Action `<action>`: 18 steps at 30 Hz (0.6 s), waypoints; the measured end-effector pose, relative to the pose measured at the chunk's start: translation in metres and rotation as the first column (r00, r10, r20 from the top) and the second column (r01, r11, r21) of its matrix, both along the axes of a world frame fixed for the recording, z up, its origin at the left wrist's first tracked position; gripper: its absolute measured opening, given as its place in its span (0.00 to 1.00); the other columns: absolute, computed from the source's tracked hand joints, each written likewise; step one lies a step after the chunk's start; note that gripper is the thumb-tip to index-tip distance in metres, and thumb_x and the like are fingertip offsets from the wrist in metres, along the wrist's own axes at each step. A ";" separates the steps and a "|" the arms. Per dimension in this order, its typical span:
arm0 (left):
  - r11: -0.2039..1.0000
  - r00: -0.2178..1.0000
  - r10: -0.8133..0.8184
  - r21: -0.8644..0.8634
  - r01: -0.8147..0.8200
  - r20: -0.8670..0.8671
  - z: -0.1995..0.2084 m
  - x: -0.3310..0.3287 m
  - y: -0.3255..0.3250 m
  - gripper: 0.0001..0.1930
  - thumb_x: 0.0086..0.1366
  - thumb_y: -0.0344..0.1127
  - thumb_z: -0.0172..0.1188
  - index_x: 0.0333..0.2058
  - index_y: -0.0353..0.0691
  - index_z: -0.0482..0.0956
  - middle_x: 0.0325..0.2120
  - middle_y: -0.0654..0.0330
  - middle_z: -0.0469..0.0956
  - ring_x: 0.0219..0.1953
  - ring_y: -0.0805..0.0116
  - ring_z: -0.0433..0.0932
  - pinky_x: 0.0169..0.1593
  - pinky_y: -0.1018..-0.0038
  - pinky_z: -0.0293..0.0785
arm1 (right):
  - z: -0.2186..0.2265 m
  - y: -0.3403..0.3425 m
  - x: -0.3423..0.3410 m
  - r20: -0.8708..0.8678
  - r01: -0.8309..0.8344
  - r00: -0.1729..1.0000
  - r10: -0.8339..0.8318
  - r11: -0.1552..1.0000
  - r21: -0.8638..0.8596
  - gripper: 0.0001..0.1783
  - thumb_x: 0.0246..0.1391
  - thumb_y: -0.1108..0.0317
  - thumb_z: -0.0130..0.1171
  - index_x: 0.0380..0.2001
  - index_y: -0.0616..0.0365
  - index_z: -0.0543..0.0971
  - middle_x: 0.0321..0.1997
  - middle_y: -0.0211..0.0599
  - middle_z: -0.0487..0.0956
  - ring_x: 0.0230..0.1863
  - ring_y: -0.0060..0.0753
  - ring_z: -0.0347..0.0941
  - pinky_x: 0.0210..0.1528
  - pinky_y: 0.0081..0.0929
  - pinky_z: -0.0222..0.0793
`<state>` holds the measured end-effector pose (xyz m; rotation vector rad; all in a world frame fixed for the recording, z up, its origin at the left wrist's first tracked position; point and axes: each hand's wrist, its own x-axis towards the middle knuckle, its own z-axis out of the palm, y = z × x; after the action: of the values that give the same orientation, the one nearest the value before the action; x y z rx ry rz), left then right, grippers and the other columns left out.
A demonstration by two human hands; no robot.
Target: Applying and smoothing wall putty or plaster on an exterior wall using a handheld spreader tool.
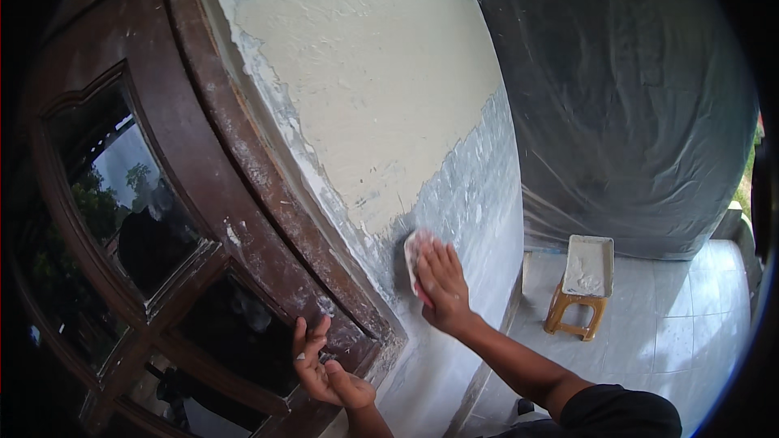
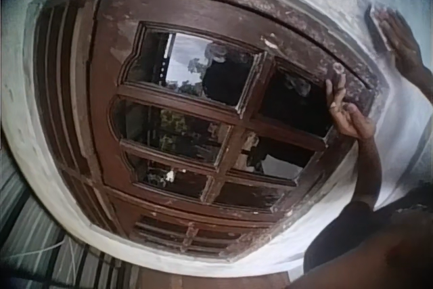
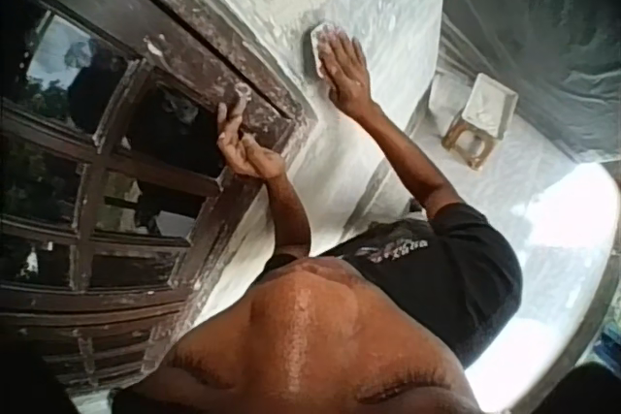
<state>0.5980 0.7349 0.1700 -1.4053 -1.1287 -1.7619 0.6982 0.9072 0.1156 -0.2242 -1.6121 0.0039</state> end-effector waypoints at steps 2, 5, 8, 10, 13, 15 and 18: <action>0.999 1.000 0.024 0.033 -0.024 0.002 0.000 0.002 0.002 0.17 0.66 0.34 0.42 0.45 0.24 0.69 0.42 0.31 0.80 0.60 0.34 0.71 0.68 0.45 0.57 | 0.030 0.014 0.001 -0.057 0.079 0.995 -0.079 0.997 -0.013 0.31 0.56 0.75 0.63 0.64 0.63 0.70 0.70 0.53 0.68 0.73 0.57 0.60 0.74 0.54 0.49; 0.998 0.998 0.046 0.053 -0.044 -0.045 -0.001 0.007 0.004 0.18 0.67 0.35 0.41 0.47 0.24 0.69 0.40 0.34 0.80 0.58 0.33 0.72 0.66 0.47 0.62 | 0.022 0.020 0.000 0.031 0.012 0.999 -0.011 0.999 -0.031 0.30 0.58 0.74 0.62 0.64 0.64 0.69 0.71 0.53 0.67 0.74 0.56 0.60 0.74 0.53 0.50; 0.986 0.992 0.086 0.148 -0.071 -0.098 -0.023 0.016 0.010 0.19 0.67 0.34 0.42 0.50 0.24 0.67 0.38 0.36 0.79 0.54 0.34 0.75 0.60 0.47 0.68 | -0.032 0.002 0.016 0.168 -0.082 0.981 0.095 0.993 -0.086 0.30 0.58 0.72 0.64 0.64 0.63 0.70 0.71 0.48 0.68 0.73 0.53 0.61 0.73 0.51 0.52; 0.991 0.994 -0.089 0.091 0.095 -0.065 -0.046 0.039 0.022 0.21 0.66 0.35 0.43 0.52 0.23 0.65 0.37 0.38 0.80 0.51 0.36 0.76 0.58 0.47 0.70 | -0.069 -0.012 0.041 0.201 -0.054 0.975 0.096 0.977 -0.206 0.31 0.55 0.75 0.64 0.63 0.61 0.72 0.70 0.46 0.70 0.73 0.54 0.62 0.72 0.51 0.53; 0.954 0.961 -0.265 -0.121 0.274 0.086 -0.080 0.086 0.047 0.17 0.65 0.36 0.46 0.45 0.25 0.70 0.37 0.39 0.81 0.48 0.41 0.79 0.54 0.51 0.74 | -0.095 -0.007 0.085 0.247 -0.050 0.958 0.148 0.929 -0.366 0.32 0.55 0.80 0.59 0.65 0.59 0.71 0.70 0.48 0.69 0.73 0.52 0.62 0.72 0.50 0.54; 0.875 0.929 -0.305 -0.323 0.361 0.211 -0.099 0.114 0.069 0.16 0.65 0.36 0.48 0.42 0.28 0.74 0.38 0.42 0.83 0.48 0.46 0.80 0.57 0.53 0.72 | -0.112 0.005 0.119 0.250 -0.017 0.955 0.161 0.870 -0.493 0.34 0.55 0.85 0.51 0.67 0.57 0.68 0.70 0.52 0.68 0.71 0.52 0.64 0.70 0.44 0.60; 0.759 0.893 -0.308 -0.482 0.439 0.329 -0.143 0.148 0.116 0.14 0.67 0.36 0.51 0.42 0.30 0.77 0.42 0.46 0.84 0.49 0.47 0.82 0.53 0.57 0.77 | -0.141 0.021 0.166 -0.039 -0.166 0.971 0.237 0.546 -0.821 0.31 0.56 0.85 0.49 0.65 0.62 0.70 0.66 0.55 0.72 0.71 0.45 0.66 0.69 0.34 0.61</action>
<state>0.7465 0.8514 0.0271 -1.9110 -1.6688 -2.0147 0.8645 0.9286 -0.0253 -0.7714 -1.5981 0.9783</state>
